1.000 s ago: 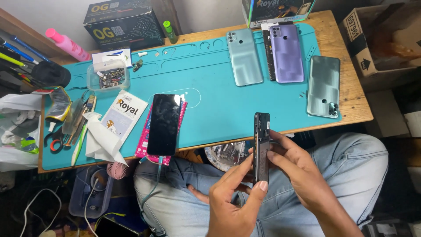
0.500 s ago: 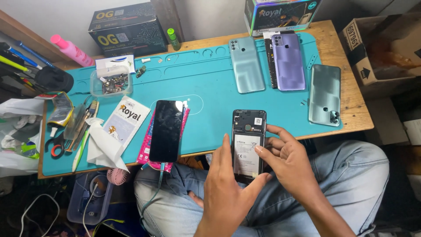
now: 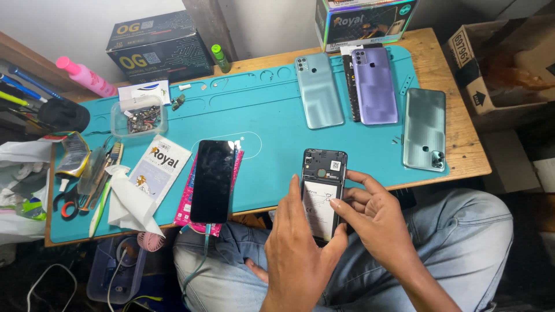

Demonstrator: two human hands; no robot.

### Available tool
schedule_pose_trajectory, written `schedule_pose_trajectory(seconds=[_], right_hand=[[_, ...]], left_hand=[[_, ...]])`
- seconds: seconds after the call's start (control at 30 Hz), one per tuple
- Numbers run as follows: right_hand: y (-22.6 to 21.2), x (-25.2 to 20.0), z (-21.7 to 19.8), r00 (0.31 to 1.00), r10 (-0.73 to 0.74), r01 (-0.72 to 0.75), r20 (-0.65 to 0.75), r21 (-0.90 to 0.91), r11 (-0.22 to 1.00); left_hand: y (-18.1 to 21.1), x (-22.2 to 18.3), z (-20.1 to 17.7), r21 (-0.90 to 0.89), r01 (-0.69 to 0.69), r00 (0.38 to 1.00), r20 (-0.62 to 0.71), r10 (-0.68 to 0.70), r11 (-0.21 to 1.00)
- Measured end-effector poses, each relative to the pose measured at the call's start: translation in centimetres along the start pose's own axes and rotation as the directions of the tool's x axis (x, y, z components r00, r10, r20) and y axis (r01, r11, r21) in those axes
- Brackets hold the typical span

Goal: Cleaning mobile phone components with a cloth and installing back covers onto the devices.

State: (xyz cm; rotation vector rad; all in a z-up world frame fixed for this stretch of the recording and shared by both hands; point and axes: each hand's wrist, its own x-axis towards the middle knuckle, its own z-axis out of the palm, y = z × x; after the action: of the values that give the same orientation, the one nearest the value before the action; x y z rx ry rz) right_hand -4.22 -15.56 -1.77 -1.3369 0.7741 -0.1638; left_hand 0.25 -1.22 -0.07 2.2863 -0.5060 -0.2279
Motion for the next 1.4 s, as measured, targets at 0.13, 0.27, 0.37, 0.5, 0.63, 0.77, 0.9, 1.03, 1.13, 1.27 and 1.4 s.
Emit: schedule_pose_trajectory(seconds=[0.13, 0.27, 0.37, 0.5, 0.63, 0.77, 0.9, 1.03, 1.13, 1.27, 1.4], right_hand=[[-0.9, 0.1, 0.2, 0.997, -0.028, 0.032, 0.066, -0.058, 0.998], [-1.4, 0.2, -0.3, 0.991, -0.131, 0.124, -0.021, -0.204, 0.971], [-3.1, 0.4, -1.3, 0.971, -0.226, 0.195, -0.079, -0.285, 0.939], [-5.5, 1.8, -3.5, 0.907, -0.401, 0.306, -0.127, -0.456, 0.836], [-7.5, 3.6, -4.6, 0.865, -0.485, 0.354, -0.128, -0.53, 0.771], [-8.0, 7.7, -6.2, 0.822, -0.567, 0.386, -0.047, -0.686, 0.617], [-9.4, 11.9, -5.8, 0.912, -0.397, 0.135, -0.105, -0.836, 0.532], [-9.8, 14.0, -4.3, 0.94, -0.335, 0.069, -0.069, -0.921, 0.382], [-9.3, 15.4, -3.5, 0.958, -0.276, 0.005, -0.073, -0.962, 0.275], [-8.9, 16.2, -3.1, 0.961, -0.252, -0.051, -0.116, -0.967, 0.249], [-9.5, 14.7, -3.1, 0.944, -0.316, -0.017, -0.1, -0.966, 0.257]], left_hand=[[-1.3, 0.5, -0.4, 0.059, -0.045, 0.996, -0.08, 0.05, 0.997], [-3.2, 1.5, -1.1, 0.285, -0.052, 0.99, -0.11, 0.087, 0.957], [-3.7, 2.2, -1.8, 0.388, -0.024, 0.991, -0.11, 0.072, 0.921], [-4.8, 3.0, -1.7, 0.474, 0.022, 0.993, -0.114, 0.036, 0.88], [-5.2, 3.0, -1.6, 0.475, 0.038, 0.993, -0.119, 0.021, 0.879], [-5.2, 3.0, -1.3, 0.526, 0.039, 0.995, -0.101, 0.016, 0.85], [-5.2, 3.0, -1.1, 0.56, 0.035, 0.997, -0.074, 0.008, 0.828], [-5.7, 2.8, -0.7, 0.588, 0.011, 0.996, -0.08, 0.044, 0.809], [-6.4, 2.5, -0.4, 0.635, -0.019, 0.991, -0.093, 0.101, 0.772], [-6.5, 2.2, -0.7, 0.632, -0.05, 0.977, -0.13, 0.169, 0.774], [-5.9, 2.0, -1.7, 0.513, -0.08, 0.97, -0.158, 0.186, 0.854]])
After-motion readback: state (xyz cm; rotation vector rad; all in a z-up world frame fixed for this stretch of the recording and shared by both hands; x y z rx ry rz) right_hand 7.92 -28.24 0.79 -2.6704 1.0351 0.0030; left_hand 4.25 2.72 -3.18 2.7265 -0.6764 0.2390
